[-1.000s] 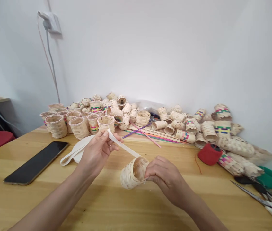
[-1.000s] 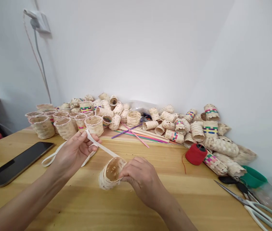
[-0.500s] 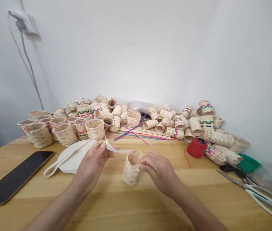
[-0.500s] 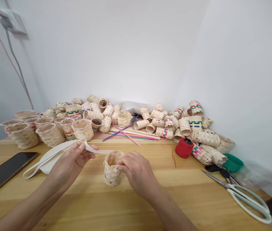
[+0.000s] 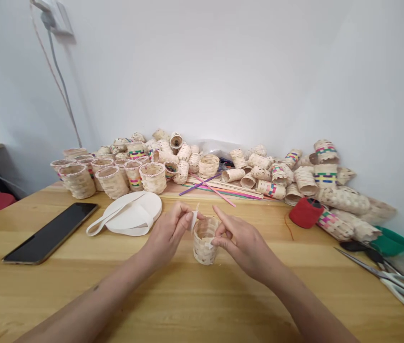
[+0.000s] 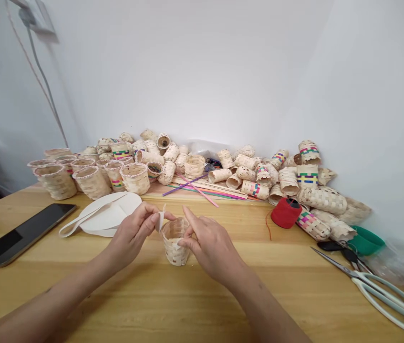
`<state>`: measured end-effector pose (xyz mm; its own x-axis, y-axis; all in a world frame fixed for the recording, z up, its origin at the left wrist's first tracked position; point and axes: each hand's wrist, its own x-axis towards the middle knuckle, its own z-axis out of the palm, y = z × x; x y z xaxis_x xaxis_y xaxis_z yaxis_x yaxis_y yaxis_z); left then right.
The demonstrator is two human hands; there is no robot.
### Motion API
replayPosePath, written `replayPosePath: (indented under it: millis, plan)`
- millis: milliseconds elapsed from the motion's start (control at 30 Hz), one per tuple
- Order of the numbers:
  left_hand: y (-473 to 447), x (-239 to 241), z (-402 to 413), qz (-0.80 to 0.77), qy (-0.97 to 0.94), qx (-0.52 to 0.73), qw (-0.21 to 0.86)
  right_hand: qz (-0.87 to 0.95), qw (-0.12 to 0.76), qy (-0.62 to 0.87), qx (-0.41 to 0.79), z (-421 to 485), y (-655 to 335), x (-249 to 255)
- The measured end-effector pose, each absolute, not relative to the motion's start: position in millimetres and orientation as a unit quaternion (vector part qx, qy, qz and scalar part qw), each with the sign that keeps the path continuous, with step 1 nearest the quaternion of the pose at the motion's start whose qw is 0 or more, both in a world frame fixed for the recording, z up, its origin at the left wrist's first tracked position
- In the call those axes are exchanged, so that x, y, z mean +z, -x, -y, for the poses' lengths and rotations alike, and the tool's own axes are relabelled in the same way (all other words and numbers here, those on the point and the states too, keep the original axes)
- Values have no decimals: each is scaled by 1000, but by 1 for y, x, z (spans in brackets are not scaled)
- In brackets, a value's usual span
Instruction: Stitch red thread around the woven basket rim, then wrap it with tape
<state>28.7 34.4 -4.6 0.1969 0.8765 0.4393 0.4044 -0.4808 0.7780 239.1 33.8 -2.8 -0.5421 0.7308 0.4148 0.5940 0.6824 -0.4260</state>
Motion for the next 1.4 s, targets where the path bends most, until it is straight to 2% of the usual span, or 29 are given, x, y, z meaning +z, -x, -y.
replayPosePath:
  millis: [100, 533, 1133, 1400]
  plan:
    - [-29, -1, -33, -444, -757, 427, 217, 864, 293, 386, 134, -34, -240, -4]
    - [-30, -3, -39, -460, -794, 366, 156, 861, 285, 395, 146, -36, -239, -4]
    - [-33, -8, -32, -444, -754, 441, 201, 835, 287, 427, 194, -31, -235, 5]
    - [-32, -23, -35, -436, -688, 517, 265, 862, 285, 389, 156, -33, -237, 6]
